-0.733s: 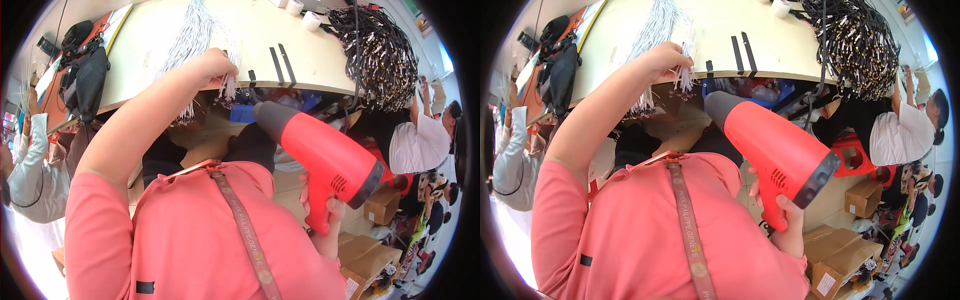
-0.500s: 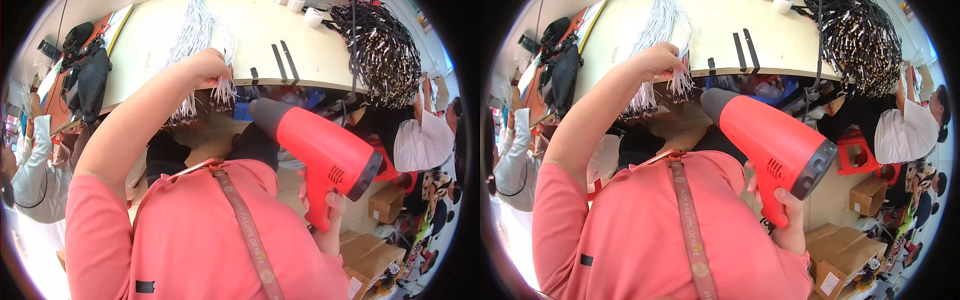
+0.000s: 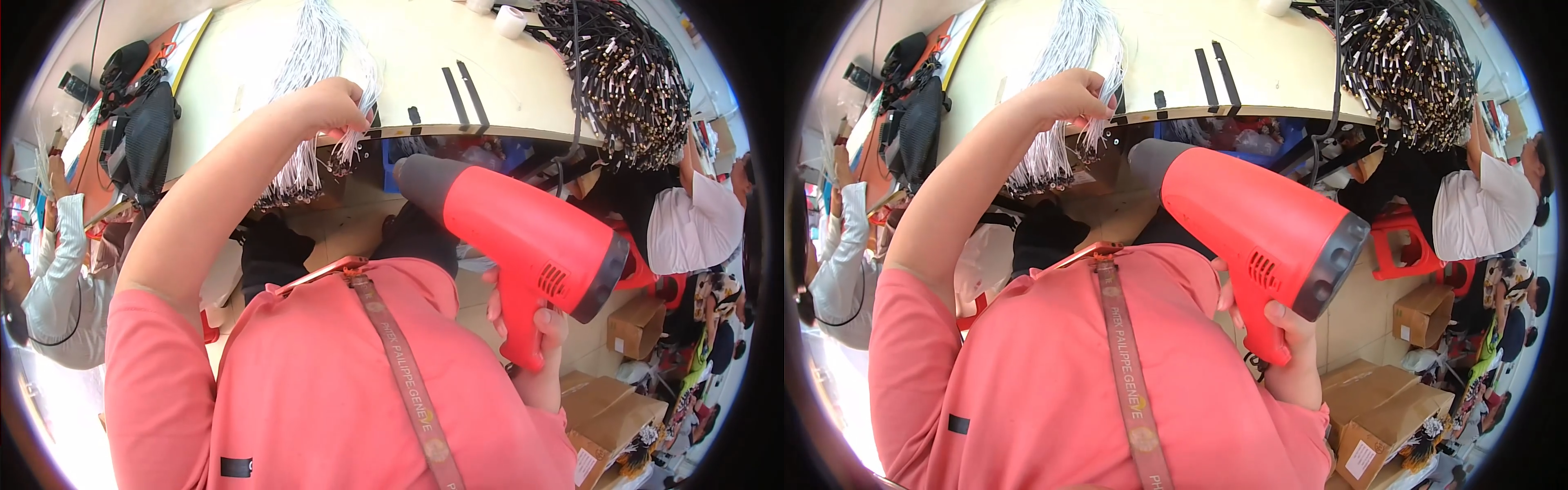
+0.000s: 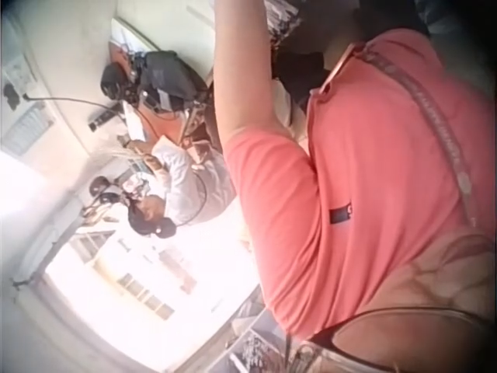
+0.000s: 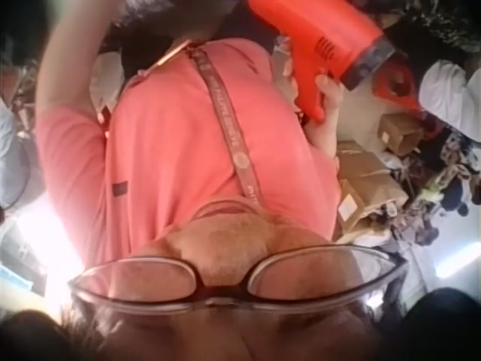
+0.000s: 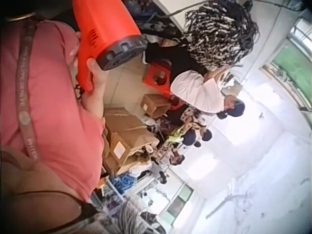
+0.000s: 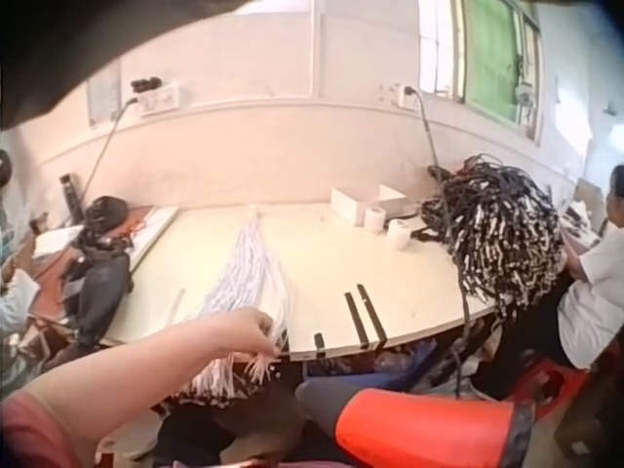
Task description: Applying heat using a heat gun to a bundle of white wires on a workbench to process or shrink them.
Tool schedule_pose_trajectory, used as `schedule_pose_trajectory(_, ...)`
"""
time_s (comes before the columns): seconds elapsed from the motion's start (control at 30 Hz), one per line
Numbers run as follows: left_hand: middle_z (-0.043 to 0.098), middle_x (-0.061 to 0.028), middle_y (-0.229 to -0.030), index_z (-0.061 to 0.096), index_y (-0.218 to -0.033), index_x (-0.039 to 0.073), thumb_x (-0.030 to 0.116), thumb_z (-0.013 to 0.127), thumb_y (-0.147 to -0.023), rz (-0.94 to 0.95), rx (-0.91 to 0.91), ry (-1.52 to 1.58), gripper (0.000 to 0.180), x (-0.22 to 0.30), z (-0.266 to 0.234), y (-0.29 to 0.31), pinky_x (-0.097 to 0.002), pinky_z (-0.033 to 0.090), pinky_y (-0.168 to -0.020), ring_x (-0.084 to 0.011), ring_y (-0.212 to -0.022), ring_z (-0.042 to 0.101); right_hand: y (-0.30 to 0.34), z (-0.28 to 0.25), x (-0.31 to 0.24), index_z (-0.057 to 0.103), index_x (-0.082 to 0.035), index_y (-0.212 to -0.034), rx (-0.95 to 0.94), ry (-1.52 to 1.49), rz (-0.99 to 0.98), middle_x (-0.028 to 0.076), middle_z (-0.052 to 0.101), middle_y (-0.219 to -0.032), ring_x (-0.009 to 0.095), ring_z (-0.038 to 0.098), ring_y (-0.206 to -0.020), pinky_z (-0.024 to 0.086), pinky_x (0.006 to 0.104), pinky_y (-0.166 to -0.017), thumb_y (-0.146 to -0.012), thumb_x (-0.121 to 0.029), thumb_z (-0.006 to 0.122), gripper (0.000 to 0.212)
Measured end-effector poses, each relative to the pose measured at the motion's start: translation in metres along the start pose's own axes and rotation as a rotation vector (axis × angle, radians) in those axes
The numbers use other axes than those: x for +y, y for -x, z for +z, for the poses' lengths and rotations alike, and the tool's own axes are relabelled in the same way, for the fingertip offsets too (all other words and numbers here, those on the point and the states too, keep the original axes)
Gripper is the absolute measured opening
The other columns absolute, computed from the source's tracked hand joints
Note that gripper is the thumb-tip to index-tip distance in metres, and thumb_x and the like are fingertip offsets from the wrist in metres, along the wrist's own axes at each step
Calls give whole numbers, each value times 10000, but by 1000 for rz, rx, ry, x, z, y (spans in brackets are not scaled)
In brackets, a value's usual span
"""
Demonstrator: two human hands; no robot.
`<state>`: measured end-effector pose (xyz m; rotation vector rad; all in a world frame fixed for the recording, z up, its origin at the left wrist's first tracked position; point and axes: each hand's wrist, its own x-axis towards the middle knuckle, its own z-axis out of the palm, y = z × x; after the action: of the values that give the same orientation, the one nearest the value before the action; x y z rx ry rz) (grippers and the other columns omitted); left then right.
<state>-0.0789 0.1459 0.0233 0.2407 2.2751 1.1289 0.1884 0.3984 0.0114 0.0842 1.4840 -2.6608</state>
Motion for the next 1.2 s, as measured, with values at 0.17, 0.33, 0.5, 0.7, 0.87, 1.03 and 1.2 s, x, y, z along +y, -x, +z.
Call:
schedule_pose_trajectory(0.17, 625, -60, -792, 626, -890, -1, 32, 658, -756, -12, -13, -122, 142, -4, -6, -6, -232, 465, -546, -109, -685, 589, 1, 4, 0, 377, 115, -1250, 9, -10, 20, 292, 541, -1056, 210, 575, -591, 437, 239, -447, -707, -368, 694, 793)
schedule_pose_trajectory(0.33, 633, -71, -805, 626, -915, -1, 19, 646, -762, -9, -61, -5, 155, -11, -10, -4, -229, 470, -578, -109, -690, 590, 2, -6, -2, 375, 119, -1251, -17, -17, 9, 300, 536, -1062, 220, 583, -602, 443, 244, -449, -704, -358, 697, 794)
schedule_pose_trajectory(0.5, 616, -99, -764, 599, -835, -13, -17, 682, -725, 23, -104, 117, 138, -12, -14, -2, -275, 479, -576, -163, -690, 602, 2, -5, -2, 374, 120, -1251, -33, -43, 13, 300, 536, -1060, 220, 586, -606, 444, 243, -444, -713, -349, 698, 784)
schedule_pose_trajectory(0.7, 625, -59, -782, 603, -905, 23, 2, 629, -746, -23, -151, 252, 162, -10, -18, 6, -239, 463, -629, -120, -692, 599, -8, 0, -1, 372, 122, -1250, -27, -23, 6, 299, 536, -1068, 220, 592, -609, 439, 237, -426, -711, -354, 699, 790)
schedule_pose_trajectory(0.87, 622, -78, -789, 588, -873, 16, -10, 594, -725, 13, -202, 321, 151, -15, -23, 0, -246, 474, -650, -143, -729, 609, -3, -5, -5, 368, 121, -1251, -105, 3, 67, 301, 528, -1086, 216, 589, -601, 440, 238, -420, -708, -362, 694, 797)
schedule_pose_trajectory(1.03, 625, -106, -810, 584, -880, 1, -18, 555, -714, -2, -194, 389, 169, -19, -27, -1, -272, 503, -683, -164, -757, 613, -4, 1, -5, 435, 129, -1188, 9, -49, 23, 275, 566, -1045, 213, 603, -622, 435, 229, -423, -671, -373, 724, 776)
schedule_pose_trajectory(1.2, 638, -124, -839, 588, -905, 2, -3, 551, -725, 4, -219, 450, 184, -22, -28, -2, -288, 515, -702, -167, -763, 618, -6, 1, -3, 379, 131, -1238, -53, -57, 34, 290, 537, -1046, 207, 576, -572, 449, 240, -442, -705, -356, 693, 787)
